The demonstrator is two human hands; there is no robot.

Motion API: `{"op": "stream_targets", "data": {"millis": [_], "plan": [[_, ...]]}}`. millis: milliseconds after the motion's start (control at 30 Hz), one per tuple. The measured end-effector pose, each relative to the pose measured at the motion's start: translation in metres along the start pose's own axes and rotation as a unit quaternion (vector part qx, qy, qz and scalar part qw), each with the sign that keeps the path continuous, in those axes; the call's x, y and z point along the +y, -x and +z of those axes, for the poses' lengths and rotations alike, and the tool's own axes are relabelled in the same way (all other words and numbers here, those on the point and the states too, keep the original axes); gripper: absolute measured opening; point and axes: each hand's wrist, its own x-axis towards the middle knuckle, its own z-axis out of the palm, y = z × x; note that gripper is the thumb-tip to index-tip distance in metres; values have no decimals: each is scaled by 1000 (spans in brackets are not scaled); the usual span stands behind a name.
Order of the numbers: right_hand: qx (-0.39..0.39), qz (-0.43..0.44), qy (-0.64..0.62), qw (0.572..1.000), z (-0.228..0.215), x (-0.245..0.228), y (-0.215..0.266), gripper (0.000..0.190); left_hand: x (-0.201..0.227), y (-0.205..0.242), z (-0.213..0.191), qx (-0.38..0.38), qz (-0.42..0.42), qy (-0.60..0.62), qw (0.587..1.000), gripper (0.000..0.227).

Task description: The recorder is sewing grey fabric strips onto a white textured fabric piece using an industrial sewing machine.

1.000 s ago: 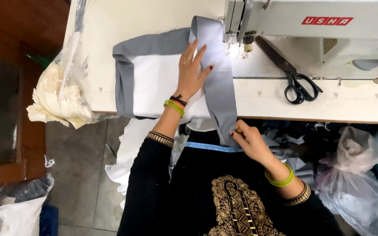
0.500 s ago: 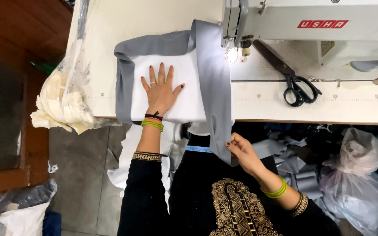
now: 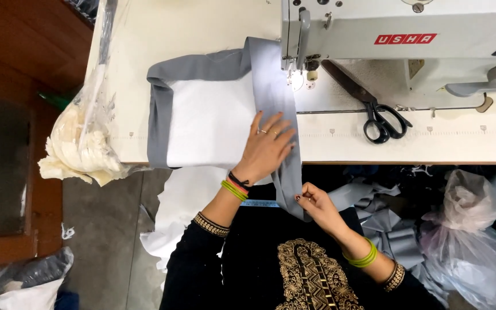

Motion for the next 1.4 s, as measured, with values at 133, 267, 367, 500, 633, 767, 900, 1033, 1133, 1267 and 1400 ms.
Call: {"op": "stream_targets", "data": {"millis": [133, 267, 367, 500, 633, 767, 900, 1033, 1133, 1267, 1400], "plan": [[-16, 8, -4, 1000, -1, 12, 1, 18, 1, 11, 5, -64, 15, 46, 997, 38], [-65, 14, 58, 996, 2, 3, 5, 9, -14, 22, 12, -98, 28, 62, 993, 50], [-102, 15, 187, 977, 0, -1, 5, 11, -22, 20, 13, -113, 35, 48, 992, 52], [-84, -49, 303, 948, -18, 21, 2, 16, -34, 9, 15, -120, 33, 45, 991, 51], [-48, -71, 273, 958, -12, -14, -6, 28, -49, -6, 20, -124, 23, 33, 991, 49], [23, -166, 380, 910, -10, -26, -14, 59, -62, -22, 23, -130, 30, 16, 991, 49], [109, -177, 497, 843, -18, -16, -20, 72, -75, -37, 27, -141, 34, -4, 989, 50], [133, -174, 546, 808, -37, 1, -16, 49, -87, -48, 33, -123, 32, -11, 992, 49], [157, -120, 533, 823, -39, 1, -11, 21, -94, -58, 36, -114, 31, 0, 993, 48], [45, -168, 453, 874, -18, -34, -1, 14, -103, -71, 40, -101, 38, -16, 994, 47], [-86, -37, 124, 988, -18, 2, 2, 15, -102, -70, 39, -110, 30, -13, 993, 46]]}}
